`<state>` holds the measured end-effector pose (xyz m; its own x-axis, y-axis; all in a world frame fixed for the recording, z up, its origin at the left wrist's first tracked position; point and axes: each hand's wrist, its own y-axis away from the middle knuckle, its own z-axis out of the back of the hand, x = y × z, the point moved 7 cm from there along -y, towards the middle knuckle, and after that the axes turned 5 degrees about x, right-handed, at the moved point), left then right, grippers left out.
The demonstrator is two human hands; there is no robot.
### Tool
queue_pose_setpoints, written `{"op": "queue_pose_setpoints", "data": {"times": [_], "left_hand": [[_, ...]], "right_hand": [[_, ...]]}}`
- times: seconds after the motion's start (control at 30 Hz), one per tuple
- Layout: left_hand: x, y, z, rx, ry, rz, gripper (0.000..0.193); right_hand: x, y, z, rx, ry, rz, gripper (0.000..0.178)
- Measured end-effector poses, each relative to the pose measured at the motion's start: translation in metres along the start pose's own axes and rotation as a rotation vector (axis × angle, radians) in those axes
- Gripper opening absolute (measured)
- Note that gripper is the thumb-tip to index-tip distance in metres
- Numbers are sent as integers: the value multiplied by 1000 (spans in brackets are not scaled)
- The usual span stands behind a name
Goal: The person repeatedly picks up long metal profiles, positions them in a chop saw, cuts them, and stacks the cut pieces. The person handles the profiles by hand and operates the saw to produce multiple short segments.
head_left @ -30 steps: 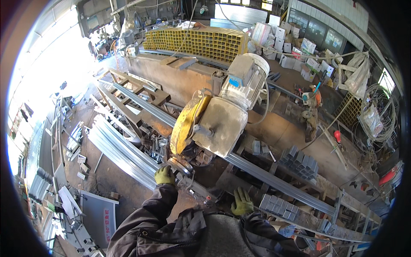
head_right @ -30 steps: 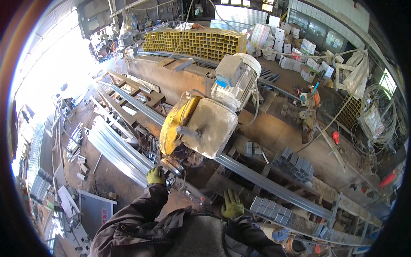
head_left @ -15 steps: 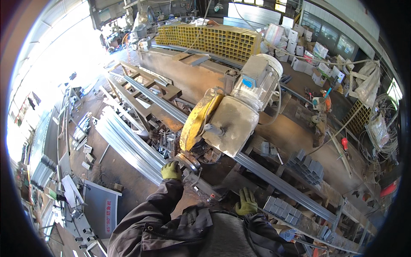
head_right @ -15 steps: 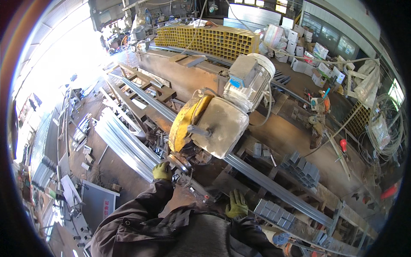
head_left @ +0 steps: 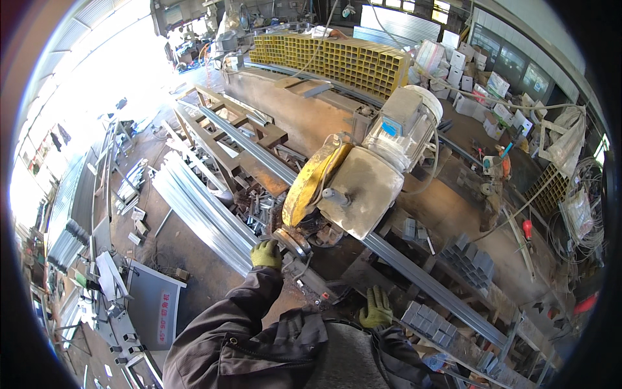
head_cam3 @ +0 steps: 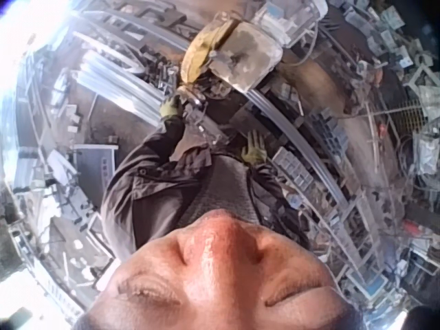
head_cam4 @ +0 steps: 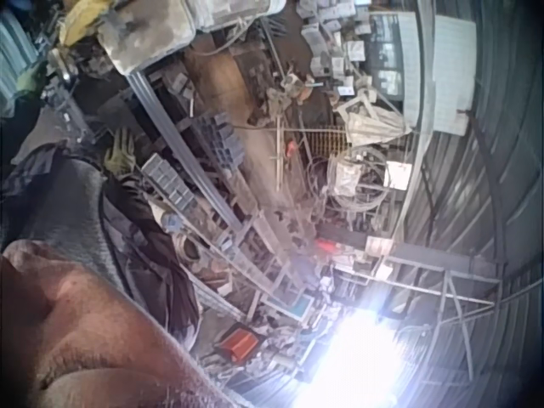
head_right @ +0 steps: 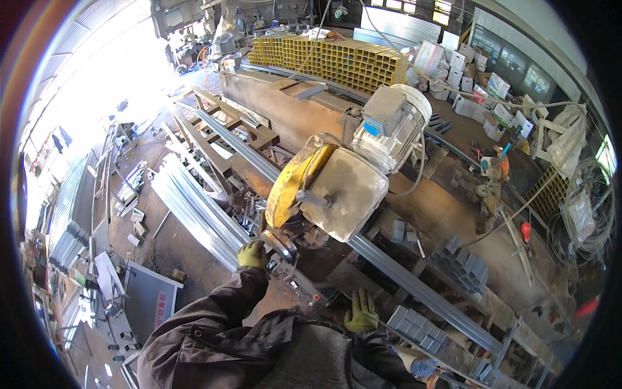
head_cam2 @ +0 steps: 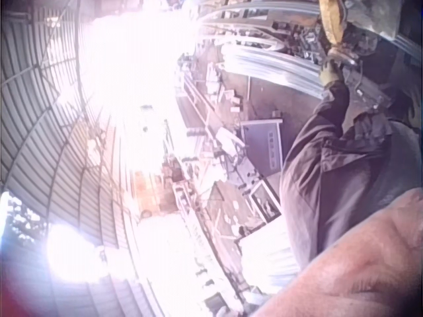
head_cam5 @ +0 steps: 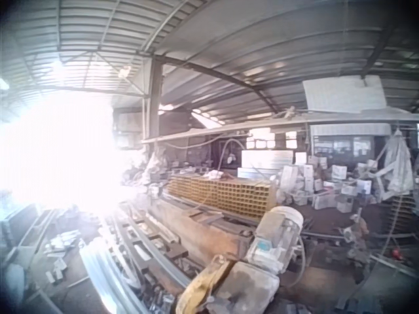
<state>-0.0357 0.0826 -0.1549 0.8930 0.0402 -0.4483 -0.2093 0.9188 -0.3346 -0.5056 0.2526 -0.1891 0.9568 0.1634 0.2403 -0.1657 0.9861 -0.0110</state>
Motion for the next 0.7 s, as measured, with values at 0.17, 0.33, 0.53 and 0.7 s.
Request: {"op": "queue_pose_setpoints", "data": {"times": [0.17,0.33,0.53,0.7], "left_hand": [[4,0,-4,51,1,45,29],[-2,-1,2,-12,15,-6,27],[-8,-1,7,-62,-1,-53,23],[-6,-2,5,-51,4,-41,23]], "right_hand": [[1,-1,1,-48,-31,45,93],[1,-1,0,-44,-46,32,93],[4,0,5,-58,-15,28,93],[5,0,6,-19,1,-24,92]]}}
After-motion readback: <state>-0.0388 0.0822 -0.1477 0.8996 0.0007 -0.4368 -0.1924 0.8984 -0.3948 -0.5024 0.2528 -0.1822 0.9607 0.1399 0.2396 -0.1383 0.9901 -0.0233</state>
